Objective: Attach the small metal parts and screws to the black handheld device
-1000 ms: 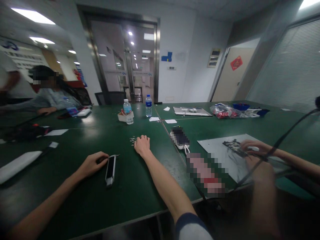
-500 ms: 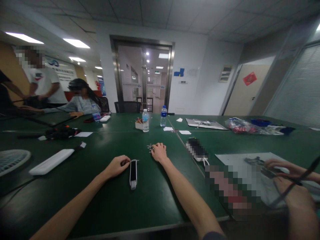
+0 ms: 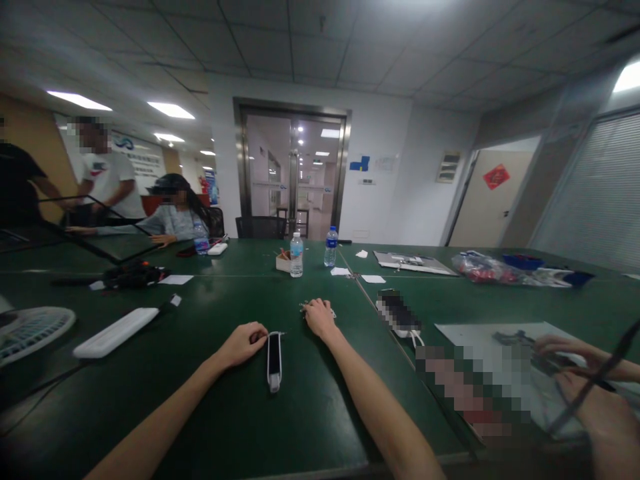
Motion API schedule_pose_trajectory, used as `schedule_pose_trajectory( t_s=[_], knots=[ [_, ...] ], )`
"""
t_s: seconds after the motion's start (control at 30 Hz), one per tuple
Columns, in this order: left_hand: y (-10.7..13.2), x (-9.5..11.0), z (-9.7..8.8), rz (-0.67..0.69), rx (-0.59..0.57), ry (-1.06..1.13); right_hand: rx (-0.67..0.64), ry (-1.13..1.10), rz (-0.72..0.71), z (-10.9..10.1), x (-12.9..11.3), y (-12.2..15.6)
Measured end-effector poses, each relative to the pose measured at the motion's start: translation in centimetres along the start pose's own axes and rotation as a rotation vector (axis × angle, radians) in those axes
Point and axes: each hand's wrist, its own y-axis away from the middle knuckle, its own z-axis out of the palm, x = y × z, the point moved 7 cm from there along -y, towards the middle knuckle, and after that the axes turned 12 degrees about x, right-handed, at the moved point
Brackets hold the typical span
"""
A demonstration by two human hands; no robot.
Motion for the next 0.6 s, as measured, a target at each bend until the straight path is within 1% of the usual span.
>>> schedule_pose_trajectory(
  t_s=[0.13, 0.23, 0.33, 0.4, 0.5, 0.6],
  knots=[
    [-0.1, -0.2, 0.1, -0.01, -0.015, 0.017, 0.052, -0.014, -0.005, -0.4, -0.2, 0.3],
    [-0.2, -0.5, 0.3, -0.026, -0.042, 0.027, 0.114, -0.038, 0.033, -0.9, 0.1, 0.2],
    [-0.4, -0.8, 0.5, -0.033, -0.061, 0.033, 0.166, -0.09, 0.064, -1.3, 0.4, 0.1],
    [-0.5, -0.7, 0.4, -0.016, -0.05, 0.037, 0.206, -0.148, 0.061, -1.6, 0.1, 0.1],
    [-0.5, -0.5, 0.2, 0.012, -0.027, 0.038, 0.253, -0.27, 0.014, -2.4, -1.3, 1.1],
    [-0.4, -0.5, 0.2, 0.014, -0.018, 0.035, 0.227, -0.41, -0.053, -3.0, -3.6, 2.9]
  ],
)
